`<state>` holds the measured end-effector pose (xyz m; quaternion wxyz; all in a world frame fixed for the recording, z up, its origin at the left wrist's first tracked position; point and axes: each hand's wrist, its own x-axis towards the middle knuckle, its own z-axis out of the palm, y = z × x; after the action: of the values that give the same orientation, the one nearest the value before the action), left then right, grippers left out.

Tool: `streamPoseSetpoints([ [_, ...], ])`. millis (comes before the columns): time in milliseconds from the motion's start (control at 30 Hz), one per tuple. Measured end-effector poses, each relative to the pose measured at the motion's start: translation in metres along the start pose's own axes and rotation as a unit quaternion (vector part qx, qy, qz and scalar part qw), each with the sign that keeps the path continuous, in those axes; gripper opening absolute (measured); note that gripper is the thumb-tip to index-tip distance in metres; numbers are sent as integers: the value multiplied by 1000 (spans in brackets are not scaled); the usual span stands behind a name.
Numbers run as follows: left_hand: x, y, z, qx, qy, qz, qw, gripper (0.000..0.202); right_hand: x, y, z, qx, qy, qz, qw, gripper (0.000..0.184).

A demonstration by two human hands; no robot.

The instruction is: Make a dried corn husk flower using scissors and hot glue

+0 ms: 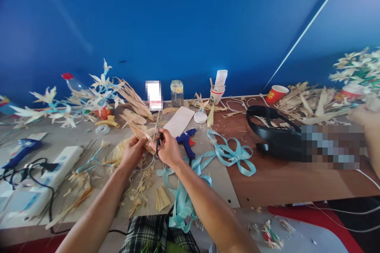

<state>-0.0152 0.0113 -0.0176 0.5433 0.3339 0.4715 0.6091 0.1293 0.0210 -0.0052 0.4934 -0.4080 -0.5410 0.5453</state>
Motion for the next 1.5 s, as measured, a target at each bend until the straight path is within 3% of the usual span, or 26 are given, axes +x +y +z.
streamPoseSetpoints([
  [133,-3,0,2,69,-20,-15,997,33,-1,4,1,-24,-8,7,1000,36],
  [300,-5,3,3,-21,-49,-61,997,29,1,-2,2,108,-21,89,990,37],
  [533,-6,10,3,-124,-115,-105,980,29,-1,-4,4,134,5,42,990,37],
  [633,-6,9,2,-127,-117,-107,979,22,-1,-3,5,123,7,40,992,39],
  [900,-4,4,-1,74,-108,-65,989,26,7,4,-2,51,33,26,998,43],
  [1000,-5,4,-1,62,-116,-74,988,26,8,3,-4,50,37,44,997,39],
  [1100,-5,6,-2,-13,-117,-92,989,29,9,0,-6,98,63,70,991,33],
  [1267,-11,12,3,-90,-139,-84,983,36,13,-5,-8,155,158,51,974,30],
  [1400,-16,8,12,-71,-155,-80,982,49,13,-4,-4,179,213,59,959,32],
  [1500,-15,2,15,-14,-108,-64,992,43,13,-1,-1,184,218,69,956,28],
])
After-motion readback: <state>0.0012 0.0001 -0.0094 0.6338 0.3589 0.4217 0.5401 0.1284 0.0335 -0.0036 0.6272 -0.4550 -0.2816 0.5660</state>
